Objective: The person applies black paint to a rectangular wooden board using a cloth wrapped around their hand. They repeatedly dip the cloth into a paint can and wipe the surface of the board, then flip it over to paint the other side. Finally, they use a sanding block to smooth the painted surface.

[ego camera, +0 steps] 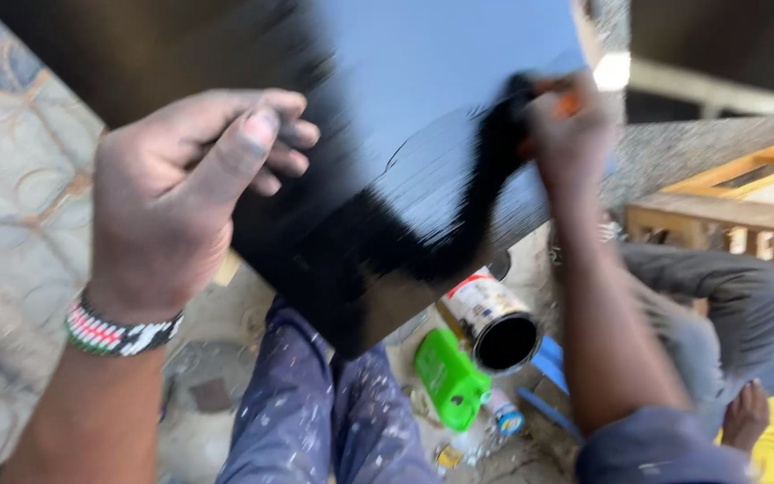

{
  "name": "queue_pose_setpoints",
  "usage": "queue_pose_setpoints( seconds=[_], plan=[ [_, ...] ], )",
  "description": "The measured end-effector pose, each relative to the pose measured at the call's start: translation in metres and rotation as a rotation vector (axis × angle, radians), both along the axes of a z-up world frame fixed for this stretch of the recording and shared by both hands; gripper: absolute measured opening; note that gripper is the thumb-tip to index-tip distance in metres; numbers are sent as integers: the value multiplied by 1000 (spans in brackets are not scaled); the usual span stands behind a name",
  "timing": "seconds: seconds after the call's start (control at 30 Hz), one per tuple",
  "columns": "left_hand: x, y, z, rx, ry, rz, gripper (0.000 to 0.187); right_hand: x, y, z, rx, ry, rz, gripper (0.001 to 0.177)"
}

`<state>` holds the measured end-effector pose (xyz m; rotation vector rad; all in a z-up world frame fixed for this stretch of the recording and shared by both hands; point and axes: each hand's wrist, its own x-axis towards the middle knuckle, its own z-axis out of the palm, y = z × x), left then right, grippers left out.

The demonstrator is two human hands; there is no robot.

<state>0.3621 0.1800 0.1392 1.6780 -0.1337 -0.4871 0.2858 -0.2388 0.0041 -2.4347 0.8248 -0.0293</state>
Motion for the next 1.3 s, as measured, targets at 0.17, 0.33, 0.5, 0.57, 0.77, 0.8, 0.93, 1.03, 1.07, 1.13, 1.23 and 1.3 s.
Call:
queue_pose_setpoints(
  seconds=[0.17, 0.33, 0.5, 0.57, 0.77, 0.8, 0.93, 1.03, 1.07, 1.13, 1.23, 1.3],
  plan=[
    [3, -18, 10, -6, 8, -7, 36, -147, 320, -28, 680, -393, 485, 21],
    [4, -23, 18, -52, -21, -48, 36, -99, 198, -34, 78, -97, 510, 52],
    [-8, -14, 13, 11, -12, -36, 32, 7, -182, -62, -292, -358, 517, 24],
    [-14, -15, 13, -6, -11, -24, 32, 17, -171, -32, -55, -337, 324, 24],
    [-21, -11, 17, -49, -1, 12, 37, -55, 154, -4, 67, 490, 210, 11],
    [-21, -14, 19, -67, -27, 14, 35, -51, 247, 38, 191, 1174, 134, 30],
    [-29, -21, 33, -28, -19, -22, 36, -192, 368, 43, 413, 55, 704, 26],
    [-34, -21, 35, -24, -23, -43, 37, -156, 284, 23, 217, 754, 766, 14],
    [-36, -21, 33, -22, -6, -42, 37, -159, 228, 6, 136, 343, 658, 27],
    [-35, -22, 24, -23, -5, -32, 38, -143, 104, -37, 43, -79, 550, 46],
    [-47, -23, 24, -35, 25, -54, 37, -106, -78, -57, -568, -121, 331, 10],
    [-48, -24, 26, -22, 53, -48, 39, -47, -171, -42, -401, -265, 393, 16]
  ],
)
